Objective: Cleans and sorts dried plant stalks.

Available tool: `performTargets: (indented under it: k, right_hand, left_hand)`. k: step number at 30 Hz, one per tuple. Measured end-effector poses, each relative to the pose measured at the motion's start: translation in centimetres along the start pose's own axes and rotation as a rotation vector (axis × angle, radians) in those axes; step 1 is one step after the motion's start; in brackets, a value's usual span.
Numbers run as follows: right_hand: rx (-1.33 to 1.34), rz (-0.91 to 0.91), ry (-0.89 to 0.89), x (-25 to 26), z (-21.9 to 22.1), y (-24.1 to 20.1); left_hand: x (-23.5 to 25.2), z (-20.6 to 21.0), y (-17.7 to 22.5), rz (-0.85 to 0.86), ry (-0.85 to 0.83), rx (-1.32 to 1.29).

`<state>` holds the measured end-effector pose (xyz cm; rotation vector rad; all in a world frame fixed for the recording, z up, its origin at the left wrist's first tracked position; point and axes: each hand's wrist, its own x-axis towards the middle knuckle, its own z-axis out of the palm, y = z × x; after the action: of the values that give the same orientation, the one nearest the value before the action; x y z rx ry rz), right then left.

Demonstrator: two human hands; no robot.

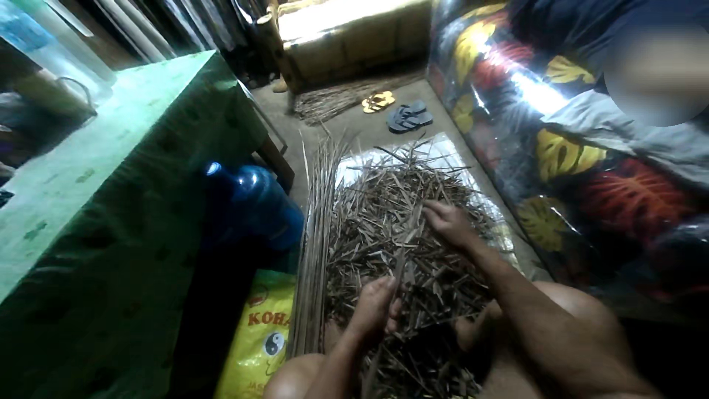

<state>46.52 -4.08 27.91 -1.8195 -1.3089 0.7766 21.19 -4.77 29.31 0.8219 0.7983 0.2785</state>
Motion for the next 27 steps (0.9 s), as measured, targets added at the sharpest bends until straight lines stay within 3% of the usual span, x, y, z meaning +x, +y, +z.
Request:
performTargets:
  k: [2,6,8,16,22,24,27]
  right_hand:
    - [0.139,0.042,0.013,-0.3,0.1,-0.4]
    - [0.453,0.151,-0.367,-2.3,1.7,-1.9]
    - [0.479,0.157,-0.431,-2.7,2.7,-2.0]
    - [0.123,-0.036,-0.081,-0.5,1.5,-0.1]
    - [0.273,0.253,0.232,1.5,-0.7,0.7]
    - [0.326,0.293,0.216,1.2,-1.4,-0.1]
    - [0.460,0.263,-0.040,-0.8,-0.3,-2.2]
  left_hand:
    - [0.0,-0.2,0.0,-0.004,0.008,-0.015]
    - [0.3,-0.2,0.4,-0.019,0.019,-0.051]
    - [0.3,-0.2,0.4,-0.028,0.003,-0.047]
    - [0.0,-0.7,0.1,-0.066,-0.091,-0.114]
    - [-0.5,-0.5,-0.4,-0.085,-0.133,-0.114]
    - [-0.5,-0.5,-0.1,-0.082,-0.082,-0.080]
    - [0.0,-0.5,0.5,-0.013,0.042,-0.031]
